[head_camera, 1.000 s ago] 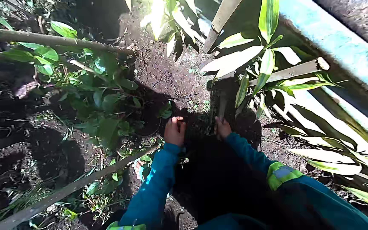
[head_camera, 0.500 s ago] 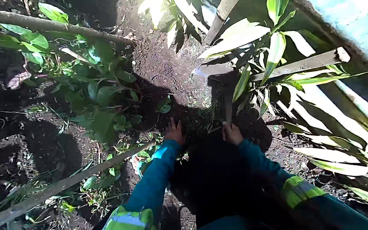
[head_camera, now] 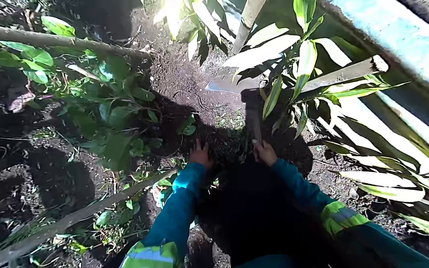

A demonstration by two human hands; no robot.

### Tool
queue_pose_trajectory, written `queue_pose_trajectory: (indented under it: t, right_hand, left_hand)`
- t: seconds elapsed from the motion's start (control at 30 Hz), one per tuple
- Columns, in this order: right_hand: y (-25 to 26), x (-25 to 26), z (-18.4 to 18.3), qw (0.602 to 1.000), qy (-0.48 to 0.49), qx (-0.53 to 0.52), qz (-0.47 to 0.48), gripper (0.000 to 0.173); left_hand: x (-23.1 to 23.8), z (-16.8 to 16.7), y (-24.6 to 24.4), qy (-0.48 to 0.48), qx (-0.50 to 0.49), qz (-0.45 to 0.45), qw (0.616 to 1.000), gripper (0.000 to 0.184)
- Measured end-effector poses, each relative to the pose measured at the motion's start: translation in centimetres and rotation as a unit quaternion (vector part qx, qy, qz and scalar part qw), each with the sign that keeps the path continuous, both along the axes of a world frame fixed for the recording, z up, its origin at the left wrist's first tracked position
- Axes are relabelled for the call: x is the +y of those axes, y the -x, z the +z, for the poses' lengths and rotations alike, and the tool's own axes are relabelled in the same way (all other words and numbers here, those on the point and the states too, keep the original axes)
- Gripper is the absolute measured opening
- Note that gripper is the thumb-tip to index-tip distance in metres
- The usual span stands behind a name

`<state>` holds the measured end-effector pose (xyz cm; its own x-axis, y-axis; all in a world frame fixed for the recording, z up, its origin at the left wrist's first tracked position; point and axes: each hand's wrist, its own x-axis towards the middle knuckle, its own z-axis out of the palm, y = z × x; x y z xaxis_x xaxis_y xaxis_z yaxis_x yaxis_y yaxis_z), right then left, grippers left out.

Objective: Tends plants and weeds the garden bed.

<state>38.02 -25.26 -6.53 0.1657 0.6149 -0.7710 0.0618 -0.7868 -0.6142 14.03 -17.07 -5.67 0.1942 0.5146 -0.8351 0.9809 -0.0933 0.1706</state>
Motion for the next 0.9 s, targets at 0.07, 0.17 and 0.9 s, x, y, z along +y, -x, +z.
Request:
queue_pose_trajectory:
  t: [0.07,0.17,0.9]
  right_hand:
    - [-0.5,3.6,-2.2,0.999,0.010,0.017,-0.035,0.051]
    - [-0.4,0.9,-4.6,0.997,0.058,0.025,-0.039,0.056]
    - [-1.0,-3.6,-1.2,0.998,0.048,-0.041,0.014,0.044]
  left_hand:
    - [-0.2,0.0,0.0,-0.002,0.005,-0.001,1.000,0.075]
    - [-0.4,-0.2,0.2,-0.001,0.003,-0.007,1.000,0.077]
    - [-0.7,0.2,2.4,-0.223,-0.243,0.165,0.929,0.046]
